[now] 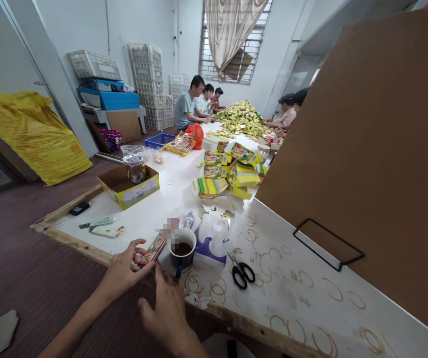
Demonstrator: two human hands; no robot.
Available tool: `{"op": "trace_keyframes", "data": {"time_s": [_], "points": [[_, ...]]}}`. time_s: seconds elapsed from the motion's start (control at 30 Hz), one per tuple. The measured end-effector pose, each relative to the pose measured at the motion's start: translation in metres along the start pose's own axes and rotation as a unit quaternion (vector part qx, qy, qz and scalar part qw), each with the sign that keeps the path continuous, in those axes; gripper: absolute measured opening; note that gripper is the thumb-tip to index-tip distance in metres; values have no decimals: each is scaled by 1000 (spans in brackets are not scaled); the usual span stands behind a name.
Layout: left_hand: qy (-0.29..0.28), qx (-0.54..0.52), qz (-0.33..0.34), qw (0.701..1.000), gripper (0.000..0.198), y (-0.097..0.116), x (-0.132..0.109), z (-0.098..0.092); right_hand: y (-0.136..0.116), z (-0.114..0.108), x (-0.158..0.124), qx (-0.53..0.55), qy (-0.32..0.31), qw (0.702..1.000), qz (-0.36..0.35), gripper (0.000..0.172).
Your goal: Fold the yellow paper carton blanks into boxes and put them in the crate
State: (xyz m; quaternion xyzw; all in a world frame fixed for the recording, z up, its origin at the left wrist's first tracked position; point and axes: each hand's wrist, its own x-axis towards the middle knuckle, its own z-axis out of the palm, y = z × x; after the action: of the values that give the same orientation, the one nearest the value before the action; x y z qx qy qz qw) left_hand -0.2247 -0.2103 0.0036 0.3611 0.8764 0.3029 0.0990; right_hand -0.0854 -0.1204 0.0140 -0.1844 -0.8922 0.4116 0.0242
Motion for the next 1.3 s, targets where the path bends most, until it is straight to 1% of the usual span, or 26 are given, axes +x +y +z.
{"op": "trace_keyframes", "data": {"time_s": [0.13, 0.23, 0.3, 0.37, 0.47, 0.53, 0.63, 0.7, 0.8, 0.9, 1.13, 1.3], "points": [[-3, -23, -13, 1000, 62, 3, 1, 1, 3, 3, -6, -8, 12, 1000, -15, 73], [0, -40, -8, 999, 60, 4, 2, 2, 14, 8, -15, -1, 42, 998, -49, 69], [3, -42, -6, 999, 59, 4, 3, 2, 24, 11, -23, -1, 78, 993, -87, 61], [3, -41, -11, 999, 58, 4, 4, 3, 33, 12, -31, 5, 135, 983, -121, 52], [2, -29, -15, 999, 58, 5, 7, 5, 42, 10, -39, 34, 223, 967, -121, 38], [3, -18, -15, 1000, 60, 6, 9, 8, 44, 6, -42, 38, 244, 962, -114, 31], [4, -16, -14, 1000, 61, 7, 10, 11, 46, 0, -44, 25, 243, 961, -128, 25], [4, -22, -13, 1000, 61, 7, 10, 12, 49, -3, -45, 25, 245, 962, -118, 23], [2, -45, -17, 999, 57, 8, 10, 12, 55, -3, -45, 21, 224, 970, -92, 24], [-9, -72, -19, 997, 56, 9, 10, 10, 60, -2, -44, 18, 204, 975, -86, 26], [-53, -127, -37, 990, 57, 15, 13, 8, 55, 0, -42, 64, 210, 974, -57, 25], [-59, -113, -27, 991, 64, 17, 14, 12, 53, -3, -42, 66, 206, 975, -58, 25]]}}
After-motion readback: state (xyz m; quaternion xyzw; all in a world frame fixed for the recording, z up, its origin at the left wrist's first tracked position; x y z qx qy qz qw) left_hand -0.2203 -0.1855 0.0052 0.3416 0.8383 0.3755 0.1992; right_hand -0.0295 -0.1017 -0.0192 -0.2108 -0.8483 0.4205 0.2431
